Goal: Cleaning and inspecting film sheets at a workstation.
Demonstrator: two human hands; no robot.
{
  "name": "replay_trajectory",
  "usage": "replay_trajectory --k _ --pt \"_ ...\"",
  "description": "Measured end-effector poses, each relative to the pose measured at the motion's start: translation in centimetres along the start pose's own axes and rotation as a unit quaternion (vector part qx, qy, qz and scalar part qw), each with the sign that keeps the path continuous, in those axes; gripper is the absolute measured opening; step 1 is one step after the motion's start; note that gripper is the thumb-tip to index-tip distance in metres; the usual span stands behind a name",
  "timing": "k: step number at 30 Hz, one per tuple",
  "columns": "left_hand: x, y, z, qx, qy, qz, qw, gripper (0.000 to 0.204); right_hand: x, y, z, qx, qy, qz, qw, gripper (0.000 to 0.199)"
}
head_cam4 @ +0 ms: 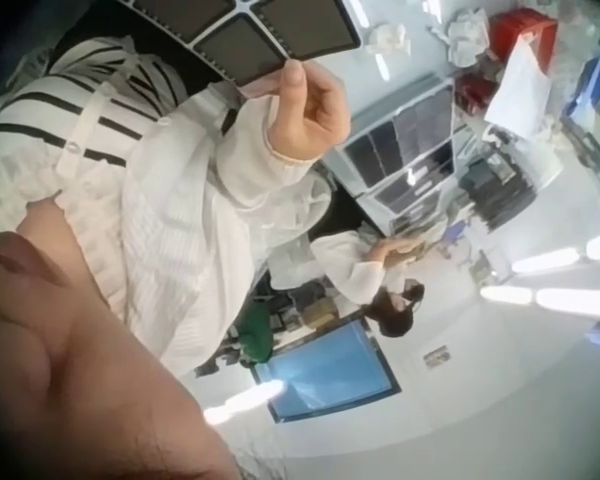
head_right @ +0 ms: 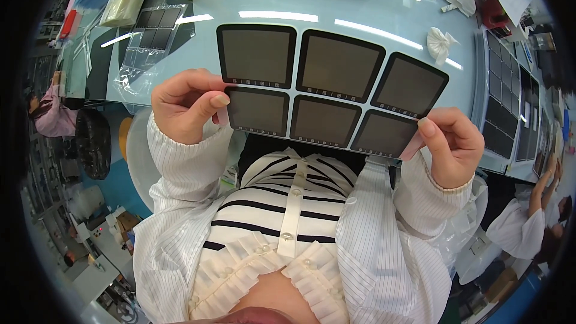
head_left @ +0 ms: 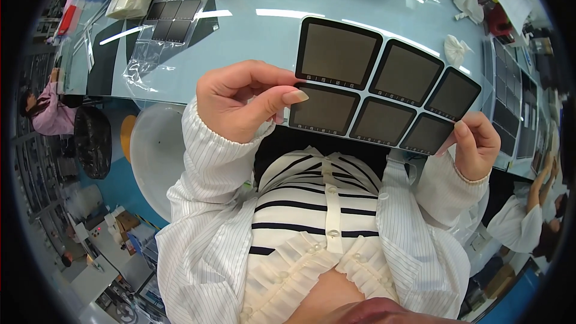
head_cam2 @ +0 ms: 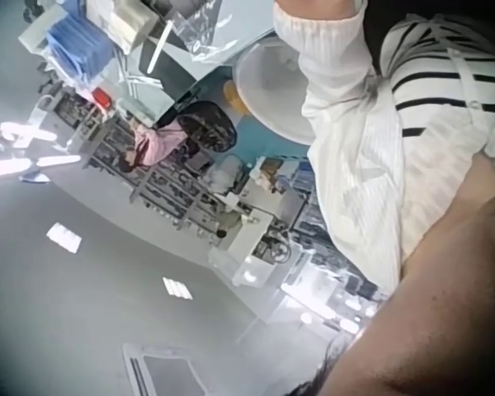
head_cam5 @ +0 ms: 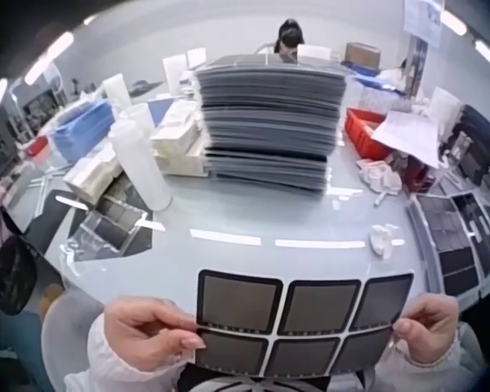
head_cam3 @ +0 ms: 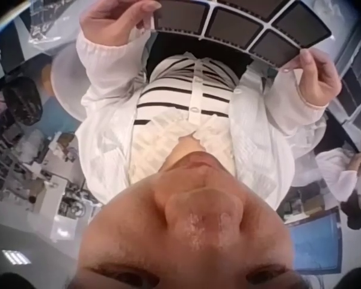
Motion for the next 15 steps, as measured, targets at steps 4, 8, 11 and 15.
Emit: replay_trajectory --k 4,8,11,15 --pt "0.3 -0.3 -0.4 -0.016 0.020 -0.004 1.000 0.010 0.6 0.0 0.5 0.013 -0.039 -0.036 0.999 0.009" --pt "0.6 -1.1 -1.5 -0.058 0.020 0.003 0.998 0.010 0.7 0.6 1.7 0.024 -0.043 -0.034 0.998 0.008" --pt "0.6 -1.4 -1.6 -0.070 0.015 -0.011 0.997 0.010 1.1 0.7 2.1 0.031 -0.037 -0.019 0.999 0.015" --pt "0.4 -1.4 -1.4 -0.063 0.010 -0.014 0.998 0.010 1.1 0.7 2.0 0.028 -0.028 -0.013 0.999 0.015"
Point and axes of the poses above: each hand's wrist, its own z-axis away from the middle knuckle, its own y-axis out of the back of the hand, x = y × z, the point moved 3 cm from there along -z, towards the middle knuckle, and after that the axes turned 12 degrees about -y, right-handed, at the moved point
